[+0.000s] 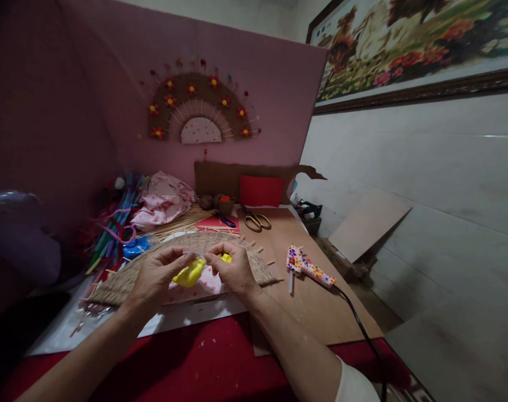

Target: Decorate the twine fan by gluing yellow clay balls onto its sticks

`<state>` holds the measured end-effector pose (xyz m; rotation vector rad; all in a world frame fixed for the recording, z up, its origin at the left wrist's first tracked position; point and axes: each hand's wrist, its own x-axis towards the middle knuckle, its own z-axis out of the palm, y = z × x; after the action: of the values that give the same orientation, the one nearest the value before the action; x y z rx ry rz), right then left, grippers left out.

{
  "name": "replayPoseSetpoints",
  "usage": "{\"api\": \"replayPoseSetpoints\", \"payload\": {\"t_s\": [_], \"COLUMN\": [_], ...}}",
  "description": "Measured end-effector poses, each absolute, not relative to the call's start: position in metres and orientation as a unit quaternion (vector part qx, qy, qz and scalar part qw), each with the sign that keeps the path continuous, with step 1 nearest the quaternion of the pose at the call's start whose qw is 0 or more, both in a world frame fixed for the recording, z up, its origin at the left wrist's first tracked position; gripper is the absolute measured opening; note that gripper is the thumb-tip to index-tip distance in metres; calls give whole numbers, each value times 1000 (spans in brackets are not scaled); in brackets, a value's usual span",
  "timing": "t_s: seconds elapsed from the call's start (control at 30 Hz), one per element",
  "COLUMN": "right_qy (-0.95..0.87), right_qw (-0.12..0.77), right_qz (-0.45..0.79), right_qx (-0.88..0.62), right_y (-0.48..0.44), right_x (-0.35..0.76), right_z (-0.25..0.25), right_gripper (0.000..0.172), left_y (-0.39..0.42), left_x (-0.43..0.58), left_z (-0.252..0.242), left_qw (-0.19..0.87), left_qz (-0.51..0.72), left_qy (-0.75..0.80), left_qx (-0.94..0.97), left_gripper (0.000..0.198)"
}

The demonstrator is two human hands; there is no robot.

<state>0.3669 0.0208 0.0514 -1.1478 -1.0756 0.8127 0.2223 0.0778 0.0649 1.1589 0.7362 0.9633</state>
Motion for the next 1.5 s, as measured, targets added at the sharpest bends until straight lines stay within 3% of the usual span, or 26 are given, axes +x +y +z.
{"api": "replayPoseSetpoints", "payload": {"t_s": [0.23,0.5,1.13,1.2,1.27,1.3,1.4,1.5], "right_qy": [-483,-502,-522,-515,-500,-491,-467,-447], "right_qw": [633,607,603,605,611,617,641,658], "right_qz": [372,360,396,403,411,413,418,422], "right_qx": [-477,-500,-456,-454,-456,-455,-443,-435], "right_y": [19,17,12,12,11,11,11,10], "right_x": [369,367,365,364,363,363,361,360], "right_z": [55,58,47,47,46,45,46,48], "right_gripper": [20,31,27,27,27,27,27,29], "left_y": [82,79,74,71,70,70,71,70], "left_x": [219,218,215,203,181,165,108,56], "left_z": [64,70,73,78,84,87,99,107], "left_qw": [688,655,669,629,546,479,225,34], "left_qz": [398,403,367,347,355,375,375,236], "left_qy": [294,309,249,249,281,317,473,635], "left_qx": [530,560,597,649,705,728,765,735], "left_gripper": [33,31,26,28,43,48,38,47]}}
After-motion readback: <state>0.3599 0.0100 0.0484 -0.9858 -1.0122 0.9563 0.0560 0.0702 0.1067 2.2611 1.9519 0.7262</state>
